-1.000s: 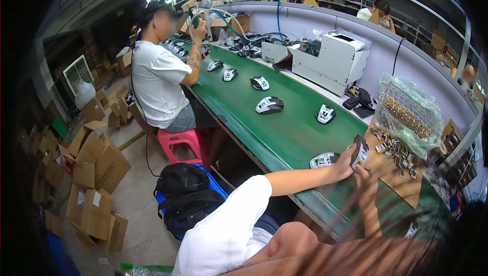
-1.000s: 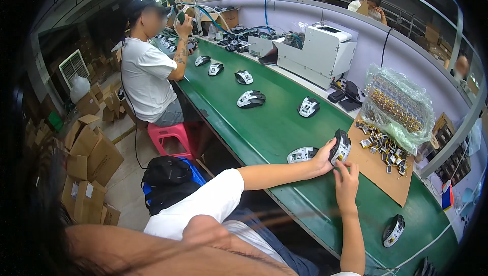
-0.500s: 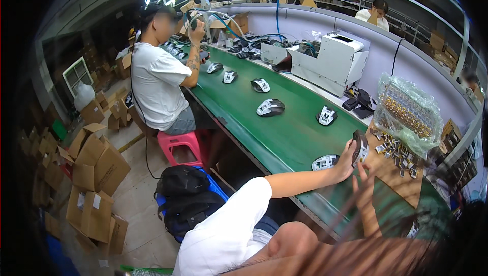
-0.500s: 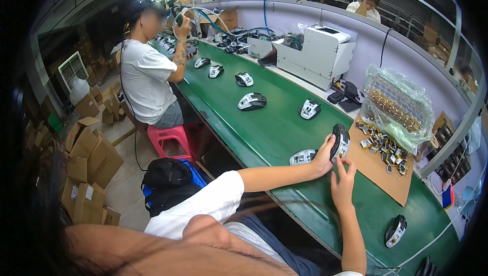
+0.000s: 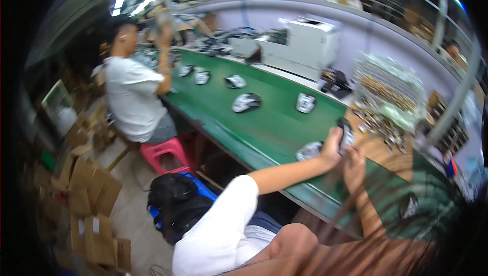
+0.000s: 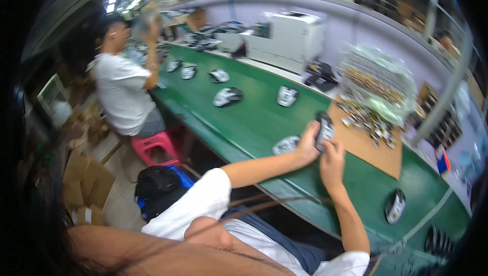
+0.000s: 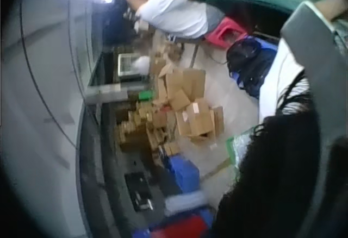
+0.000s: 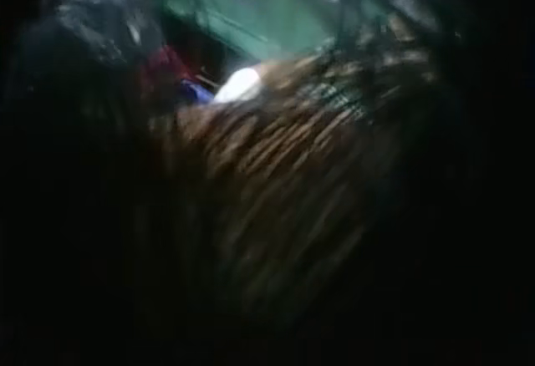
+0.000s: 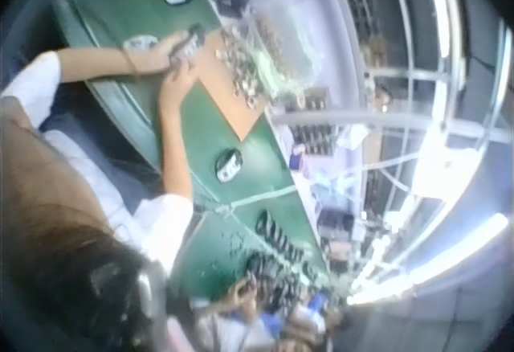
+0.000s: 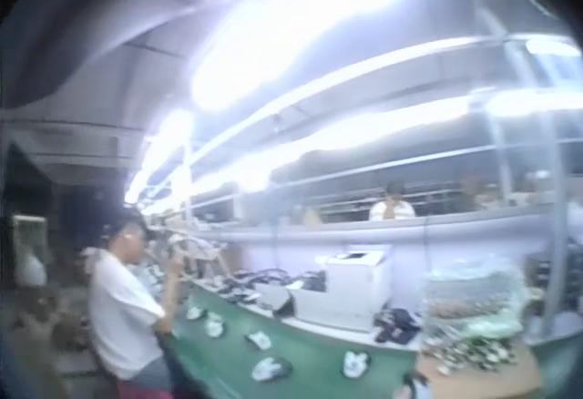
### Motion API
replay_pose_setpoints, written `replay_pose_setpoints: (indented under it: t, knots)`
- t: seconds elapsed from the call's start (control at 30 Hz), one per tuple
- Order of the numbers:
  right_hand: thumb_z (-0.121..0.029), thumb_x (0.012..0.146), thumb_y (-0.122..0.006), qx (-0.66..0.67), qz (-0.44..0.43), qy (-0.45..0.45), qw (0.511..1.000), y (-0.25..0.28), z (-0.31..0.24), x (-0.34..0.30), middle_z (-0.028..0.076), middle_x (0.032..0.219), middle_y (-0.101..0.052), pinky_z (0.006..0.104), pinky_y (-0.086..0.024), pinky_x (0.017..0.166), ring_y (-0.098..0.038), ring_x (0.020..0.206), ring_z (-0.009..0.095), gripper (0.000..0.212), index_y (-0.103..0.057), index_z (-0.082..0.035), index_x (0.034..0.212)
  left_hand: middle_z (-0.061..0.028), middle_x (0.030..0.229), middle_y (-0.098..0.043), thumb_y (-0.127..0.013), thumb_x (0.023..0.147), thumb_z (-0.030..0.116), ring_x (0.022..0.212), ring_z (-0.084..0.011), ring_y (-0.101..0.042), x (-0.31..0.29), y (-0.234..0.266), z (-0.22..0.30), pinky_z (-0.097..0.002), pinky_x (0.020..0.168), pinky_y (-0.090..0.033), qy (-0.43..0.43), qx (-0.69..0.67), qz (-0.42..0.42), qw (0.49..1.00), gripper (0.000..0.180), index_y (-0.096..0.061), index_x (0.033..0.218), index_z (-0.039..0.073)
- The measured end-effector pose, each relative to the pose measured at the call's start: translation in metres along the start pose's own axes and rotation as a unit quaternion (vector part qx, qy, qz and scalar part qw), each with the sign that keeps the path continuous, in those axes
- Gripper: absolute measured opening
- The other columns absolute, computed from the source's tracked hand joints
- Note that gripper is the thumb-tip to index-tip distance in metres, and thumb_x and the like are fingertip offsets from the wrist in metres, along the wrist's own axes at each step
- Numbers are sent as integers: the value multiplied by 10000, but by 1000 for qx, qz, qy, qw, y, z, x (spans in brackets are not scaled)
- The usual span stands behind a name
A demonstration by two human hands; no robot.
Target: The person assembles computer mice along a production line by picking up small battery components and inserting them into mouse bodies by hand before placing the mice on the table.
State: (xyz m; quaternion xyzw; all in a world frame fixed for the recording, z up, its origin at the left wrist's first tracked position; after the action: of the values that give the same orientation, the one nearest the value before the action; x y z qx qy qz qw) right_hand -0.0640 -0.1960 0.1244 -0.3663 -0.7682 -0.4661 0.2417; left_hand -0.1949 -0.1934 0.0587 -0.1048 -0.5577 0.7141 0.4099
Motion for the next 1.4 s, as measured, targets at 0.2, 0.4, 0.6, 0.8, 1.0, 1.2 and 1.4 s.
replay_pose_setpoints:
  t: [0.2, 0.4, 0.6, 0.8, 1.0, 1.2, 1.4]
  knots:
    - [91, 683, -501, 4, -22, -46, 999, 18, 23, 10, 118, 967, -502, 334, -406, 864, -502, 965, 270, 366, -670, -100, 946, -81, 994, -610, -420, 920, 242, 906, -215, -587, 10, -8, -9, -361, 810, -474, 147, -62, 18, 987, 248, -538, 1052, 68]
    - [98, 727, -418, 300, 28, -218, 928, 69, 79, 36, 78, 805, -631, 286, -482, 684, -590, 722, 153, 317, -664, 4, 904, -94, 1288, -430, -377, 883, 15, 1160, -261, -469, -10, -43, 4, -506, 945, -406, 204, 36, 108, 972, 514, -246, 1351, 180]
    - [24, 751, -461, 121, 134, -270, 946, 92, 127, 54, 89, 726, -659, 263, -499, 626, -620, 668, 138, 231, -653, 39, 877, -204, 1341, -338, -480, 763, -16, 1211, -283, -402, -26, -18, -54, -393, 983, -373, 141, 457, -234, 846, 613, -313, 1337, 121]
    - [-49, 730, -575, -107, 13, -252, 962, 38, 176, 90, 105, 661, -641, 266, -483, 496, -603, 559, 125, 166, -662, 20, 852, -236, 1366, -256, -563, 803, 276, 1274, -407, -195, -67, -67, -27, -567, 995, -200, -68, 778, -420, 463, 500, -457, 1252, 82]
    - [-52, 668, -546, -126, 114, -308, 936, 15, 245, 107, 200, 820, -645, 375, -491, 740, -634, 782, 317, 184, -676, -9, 791, -222, 1299, -355, -516, 775, 554, 1234, -363, -283, -33, -83, 32, -567, 925, -286, -112, 950, -163, 242, 676, -517, 1177, 10]
    - [-59, 748, -659, 16, 152, -478, 865, -8, 227, 109, 79, 690, -635, 260, -472, 394, -596, 503, 135, 142, -622, 13, 865, -214, 1144, -501, -522, 741, 628, 1014, -305, -470, -19, -56, 57, -460, 737, -452, 151, 966, -94, 187, 697, -642, 927, -33]
    - [-79, 768, -643, 192, 167, -375, 892, 23, 218, 100, 33, 645, -623, 208, -369, 351, -506, 443, 66, 55, -646, -24, 772, -200, 850, -619, -551, 768, 558, 806, -284, -607, -11, -74, 51, -389, 724, -481, 89, 927, -96, 350, 603, -590, 840, -40]
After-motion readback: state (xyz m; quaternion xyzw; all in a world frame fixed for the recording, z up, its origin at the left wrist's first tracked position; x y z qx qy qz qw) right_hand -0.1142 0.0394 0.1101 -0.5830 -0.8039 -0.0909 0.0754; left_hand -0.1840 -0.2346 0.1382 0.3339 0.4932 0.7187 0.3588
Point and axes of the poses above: each hand's wrist, its own x-axis towards the middle knuckle, its own y-axis out of the back of the hand, z = x × y, the point moved 3 cm from there along x, towards the middle knuckle
